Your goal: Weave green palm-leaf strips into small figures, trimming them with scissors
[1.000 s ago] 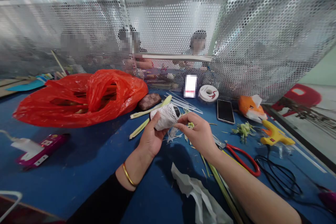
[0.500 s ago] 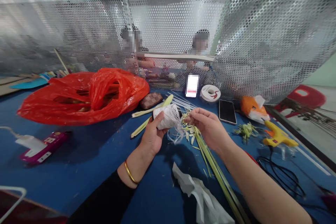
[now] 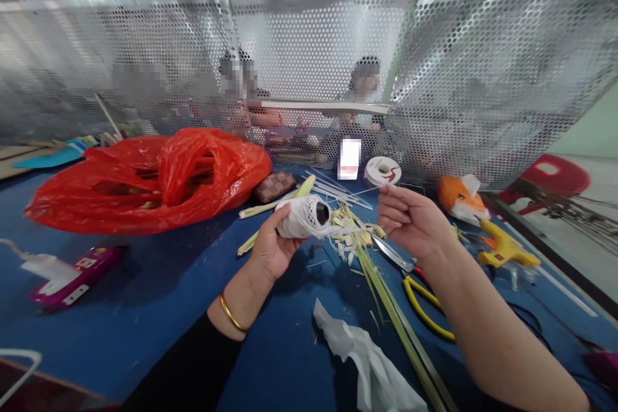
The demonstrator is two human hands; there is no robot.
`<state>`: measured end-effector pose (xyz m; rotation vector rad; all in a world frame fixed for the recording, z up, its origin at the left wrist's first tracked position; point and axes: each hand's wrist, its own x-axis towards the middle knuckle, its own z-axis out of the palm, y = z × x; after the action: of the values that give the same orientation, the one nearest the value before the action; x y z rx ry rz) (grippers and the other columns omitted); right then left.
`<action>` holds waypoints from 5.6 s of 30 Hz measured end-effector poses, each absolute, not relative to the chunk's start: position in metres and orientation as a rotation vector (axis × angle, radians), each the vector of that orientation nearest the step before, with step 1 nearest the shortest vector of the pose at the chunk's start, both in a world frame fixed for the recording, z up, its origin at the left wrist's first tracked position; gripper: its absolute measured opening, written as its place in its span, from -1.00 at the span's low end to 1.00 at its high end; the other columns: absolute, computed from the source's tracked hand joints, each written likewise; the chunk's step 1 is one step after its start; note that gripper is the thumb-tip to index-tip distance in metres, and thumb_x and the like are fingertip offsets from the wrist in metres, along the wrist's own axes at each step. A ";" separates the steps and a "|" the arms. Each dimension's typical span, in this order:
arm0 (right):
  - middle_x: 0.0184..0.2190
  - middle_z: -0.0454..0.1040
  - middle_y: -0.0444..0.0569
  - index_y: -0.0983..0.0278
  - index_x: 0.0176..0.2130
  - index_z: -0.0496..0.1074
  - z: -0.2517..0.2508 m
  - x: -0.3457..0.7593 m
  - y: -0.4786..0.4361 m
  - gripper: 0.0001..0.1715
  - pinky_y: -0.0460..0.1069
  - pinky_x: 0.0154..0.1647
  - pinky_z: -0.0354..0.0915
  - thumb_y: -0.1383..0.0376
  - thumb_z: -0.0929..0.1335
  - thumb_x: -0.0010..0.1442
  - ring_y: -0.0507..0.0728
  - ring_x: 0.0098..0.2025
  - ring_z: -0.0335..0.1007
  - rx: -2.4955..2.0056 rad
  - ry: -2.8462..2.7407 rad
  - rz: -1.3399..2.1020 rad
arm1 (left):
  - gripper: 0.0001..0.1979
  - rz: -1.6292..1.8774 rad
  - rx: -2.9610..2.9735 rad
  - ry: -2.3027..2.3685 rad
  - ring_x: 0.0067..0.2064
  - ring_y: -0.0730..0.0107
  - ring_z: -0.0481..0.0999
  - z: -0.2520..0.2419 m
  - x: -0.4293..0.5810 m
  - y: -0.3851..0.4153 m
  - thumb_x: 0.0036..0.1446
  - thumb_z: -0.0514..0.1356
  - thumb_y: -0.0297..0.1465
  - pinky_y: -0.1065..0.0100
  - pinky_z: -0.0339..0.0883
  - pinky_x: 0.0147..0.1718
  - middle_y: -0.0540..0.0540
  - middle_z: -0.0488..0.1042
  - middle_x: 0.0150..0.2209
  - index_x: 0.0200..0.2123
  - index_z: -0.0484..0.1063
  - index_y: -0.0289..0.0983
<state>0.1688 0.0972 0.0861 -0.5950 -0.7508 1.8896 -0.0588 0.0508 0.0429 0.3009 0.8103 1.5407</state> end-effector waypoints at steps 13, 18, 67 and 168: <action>-0.70 -0.03 -0.36 0.28 -0.39 0.33 0.093 0.197 0.106 -0.85 -0.19 -0.81 -0.03 0.42 0.41 0.06 -0.11 -0.74 -0.22 -0.628 -0.722 1.884 | -0.62 1.505 0.142 0.674 -0.37 0.21 0.57 0.036 -0.068 0.055 0.16 0.15 -0.10 0.25 0.51 -0.46 -0.17 0.57 -0.33 -0.15 0.48 -0.28; -0.67 -0.02 -0.34 0.33 -0.32 0.37 0.106 0.204 0.101 -0.94 -0.19 -0.78 -0.10 0.45 0.33 0.13 -0.13 -0.73 -0.21 -0.662 -0.617 1.876 | -0.57 1.547 0.051 0.667 -0.36 0.19 0.57 0.034 -0.072 0.057 0.13 0.16 -0.04 0.26 0.50 -0.47 -0.18 0.57 -0.32 -0.14 0.48 -0.26; -0.69 0.20 -0.25 0.25 -0.48 0.32 0.065 0.199 0.124 -0.62 -0.11 -0.62 0.12 0.00 0.32 0.13 -0.02 -0.67 0.12 -1.225 -1.928 0.827 | -0.87 1.784 0.165 0.919 -0.34 0.32 0.58 0.038 -0.083 0.069 0.17 0.22 -0.35 0.31 0.49 -0.47 -0.07 0.58 -0.25 -0.22 0.50 -0.22; -0.34 0.51 -0.04 0.34 -0.19 0.56 0.149 0.221 0.069 -0.64 -0.09 -0.57 0.29 0.33 0.32 0.00 -0.10 -0.63 0.00 -0.548 -0.953 1.263 | -0.69 1.858 0.957 1.193 -0.58 0.64 0.17 0.063 -0.124 0.067 -0.40 0.44 -0.52 0.54 0.10 -0.55 0.16 0.21 -0.65 -0.44 0.52 -0.32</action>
<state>0.2207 0.0688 0.1489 -0.5482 -0.9531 1.2627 -0.1245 0.0674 0.0625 0.9568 1.1928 1.8583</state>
